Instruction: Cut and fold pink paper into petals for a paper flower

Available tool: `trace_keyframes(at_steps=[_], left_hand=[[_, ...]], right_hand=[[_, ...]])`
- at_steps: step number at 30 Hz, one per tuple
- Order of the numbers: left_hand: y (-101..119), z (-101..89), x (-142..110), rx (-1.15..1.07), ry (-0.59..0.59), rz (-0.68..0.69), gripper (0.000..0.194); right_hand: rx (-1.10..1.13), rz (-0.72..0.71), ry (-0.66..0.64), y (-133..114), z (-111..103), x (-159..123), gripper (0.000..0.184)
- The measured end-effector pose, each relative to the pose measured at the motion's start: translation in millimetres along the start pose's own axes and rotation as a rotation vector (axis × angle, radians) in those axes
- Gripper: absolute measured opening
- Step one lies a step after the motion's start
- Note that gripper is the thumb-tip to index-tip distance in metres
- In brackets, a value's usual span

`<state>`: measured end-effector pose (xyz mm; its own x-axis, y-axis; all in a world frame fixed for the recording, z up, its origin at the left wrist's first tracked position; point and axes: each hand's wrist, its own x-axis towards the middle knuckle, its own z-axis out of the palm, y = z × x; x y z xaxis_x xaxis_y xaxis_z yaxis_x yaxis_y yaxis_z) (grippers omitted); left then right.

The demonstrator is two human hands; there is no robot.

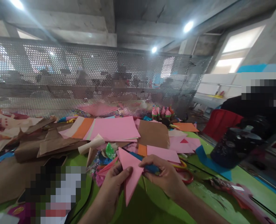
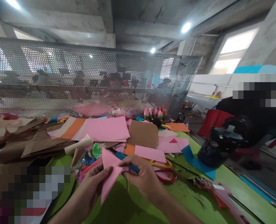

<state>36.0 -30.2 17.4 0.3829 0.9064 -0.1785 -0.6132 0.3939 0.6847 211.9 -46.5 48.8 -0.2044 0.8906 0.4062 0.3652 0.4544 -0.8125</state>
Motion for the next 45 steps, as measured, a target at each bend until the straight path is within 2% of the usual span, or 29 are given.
trace_keyframes(at_steps=[5,7,10,13,18,24,28,32,38,45], left_hand=[[4.3,4.8,-5.0,0.043,-0.027,-0.044,0.034],[6.7,5.8,-6.7,0.057,-0.019,-0.042,0.028],[8.8,5.6,-7.3,0.101,0.011,-0.012,0.020],[7.5,3.2,-4.9,0.151,0.022,0.005,0.020],[0.9,-1.6,-1.4,0.236,-0.082,0.010,0.023],[0.8,-0.6,-5.4,0.288,-0.105,0.084,0.029],[3.7,3.1,-8.3,0.331,-0.150,0.127,0.045],[0.9,2.8,-8.6,0.496,-0.096,0.184,0.039],[-8.1,-2.0,-3.3,0.583,-0.020,0.265,0.041],[-14.8,-7.6,1.1,0.687,-0.049,0.344,0.031]], right_hand=[[-0.044,-0.010,0.024,1.4,-2.1,0.9,0.006],[-0.046,-0.027,0.010,1.3,-2.4,1.7,0.002],[-0.047,-0.024,-0.009,1.0,-1.7,2.6,0.008],[-0.007,0.021,0.014,4.8,-0.3,2.0,0.013],[0.192,0.136,0.082,19.9,2.3,-1.8,0.018],[0.189,0.177,0.114,29.1,4.3,-1.5,0.021],[0.122,0.183,0.106,25.2,3.1,-1.5,0.022],[0.058,0.160,0.081,12.5,3.2,-2.9,0.019],[-0.004,0.109,0.056,4.3,5.9,-2.1,0.013],[-0.062,0.109,0.054,4.1,4.9,-0.8,0.012]])
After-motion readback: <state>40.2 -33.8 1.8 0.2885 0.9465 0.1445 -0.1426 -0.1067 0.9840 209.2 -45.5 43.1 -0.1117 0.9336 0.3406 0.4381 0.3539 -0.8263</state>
